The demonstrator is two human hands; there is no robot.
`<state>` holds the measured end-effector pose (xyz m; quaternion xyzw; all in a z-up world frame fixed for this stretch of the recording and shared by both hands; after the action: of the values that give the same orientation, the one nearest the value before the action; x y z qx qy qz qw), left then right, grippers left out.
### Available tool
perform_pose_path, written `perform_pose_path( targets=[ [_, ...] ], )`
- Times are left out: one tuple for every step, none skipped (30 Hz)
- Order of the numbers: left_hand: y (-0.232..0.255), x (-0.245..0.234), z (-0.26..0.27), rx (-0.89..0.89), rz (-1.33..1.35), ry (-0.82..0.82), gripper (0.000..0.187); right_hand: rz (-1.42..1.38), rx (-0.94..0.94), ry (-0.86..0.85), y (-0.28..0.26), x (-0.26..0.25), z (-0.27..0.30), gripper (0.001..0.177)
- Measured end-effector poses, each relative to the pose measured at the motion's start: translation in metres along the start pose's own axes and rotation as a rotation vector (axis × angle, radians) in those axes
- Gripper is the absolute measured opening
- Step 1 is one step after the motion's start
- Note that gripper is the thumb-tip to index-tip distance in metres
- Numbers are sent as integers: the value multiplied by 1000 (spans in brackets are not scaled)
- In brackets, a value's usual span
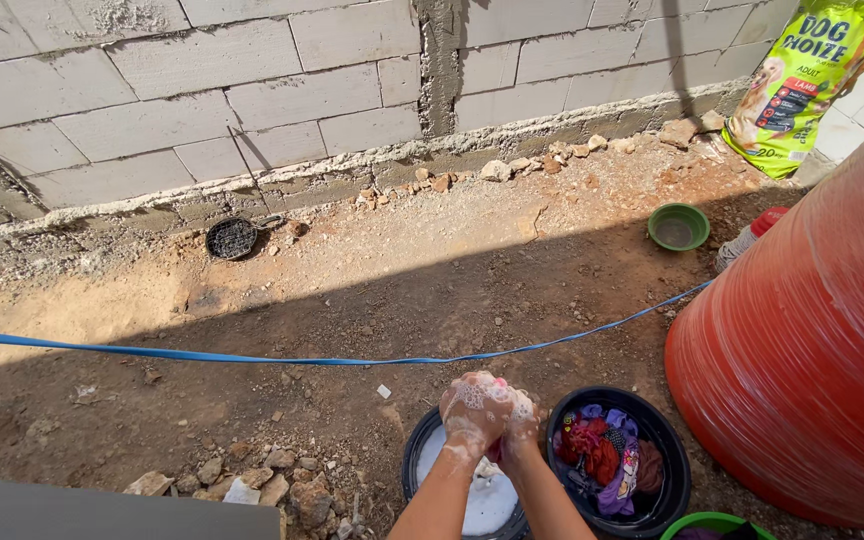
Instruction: The person takes clothes from a basket, submerges them into soapy water in a basin, and scrubs them by hand.
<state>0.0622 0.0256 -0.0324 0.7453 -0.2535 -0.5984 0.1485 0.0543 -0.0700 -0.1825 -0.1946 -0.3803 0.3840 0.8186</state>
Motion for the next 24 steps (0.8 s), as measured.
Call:
perform_pose_path(
  targets=[
    [-12, 5, 0, -23, 15, -9, 27, 90, 21, 31, 2, 4, 2, 39],
    [-23, 9, 0, -48, 41, -16, 29, 180, 42, 63, -2, 12, 5, 41],
    [-33, 12, 0, -73, 65, -18, 30, 170, 28, 58, -12, 22, 11, 41],
    [-43, 13, -3, -99, 89, -9, 31, 192, 45, -7, -22, 34, 21, 42],
    [-52, 11, -7, -128, 115, 4, 32, 215, 63, -71, -34, 48, 34, 44],
    [-57, 9, -13, -155, 157, 33, 33, 214, 49, -74, -52, 56, 50, 44],
    [-61, 5, -18, -222, 266, 53, 34, 158, 57, -37, -67, 62, 66, 41],
    [-66, -1, -24, -365, 482, 59, 35, 104, 69, -4, -79, 69, 78, 43],
    [-72, -2, -23, -688, 918, 63, 40, 107, 60, -13, -90, 73, 87, 43],
    [-67, -10, -29, -685, 918, 80, 40, 157, -10, -173, -99, 75, 93, 59],
    [-59, -25, -36, -515, 609, 228, 39, 207, -78, -334, -103, 77, 95, 83],
    [-50, -39, -42, -346, 295, 362, 41, 217, -75, -350, -100, 78, 88, 83],
    [-46, -48, -47, -353, 291, 380, 41, 260, -233, -536, -100, 87, 77, 80],
    [-39, -50, -50, -372, 290, 247, 40, 297, -388, -722, -100, 91, 68, 78],
    [-32, -53, -53, -388, 287, 113, 40, 304, -380, -742, -99, 90, 54, 78],
    [-26, -60, -52, -404, 289, 128, 40, 501, -535, -523, -105, 85, 41, 51],
    [-26, -66, -49, -539, 416, 100, 41, 692, -684, -294, -115, 80, 36, 29],
    [-25, -70, -48, -669, 547, 77, 42, 705, -682, -315, -125, 79, 35, 29],
    [-24, -76, -50, -681, 552, 97, 42, 975, -828, -252, -142, 84, 40, 27],
    [-21, -82, -50, -651, 506, 100, 40, 1245, -972, -182, -157, 91, 50, 26],
    [-19, -85, -49, -622, 459, 102, 38, 1257, -971, -205, -172, 98, 62, 26],
    [-20, -88, -47, -641, 462, 120, 38, 1422, -868, -87, -186, 102, 71, 27],
    [-19, -88, -48, -545, 342, 36, 38, 1580, -764, 40, -196, 104, 79, 28],
    [-18, -90, -54, -438, 215, -44, 38, 1583, -776, 19, -203, 113, 86, 28]
  ],
)
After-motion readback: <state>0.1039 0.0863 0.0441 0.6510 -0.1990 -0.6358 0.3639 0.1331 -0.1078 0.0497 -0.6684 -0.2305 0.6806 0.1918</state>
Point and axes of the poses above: each hand's wrist, its own z-axis away from the middle knuckle, its own x-axis out of the palm, y = z × x, the point moved 3 cm from there along -z, towards the middle knuckle, and after that the axes turned 1 degree about x, right-handed, at the moved point
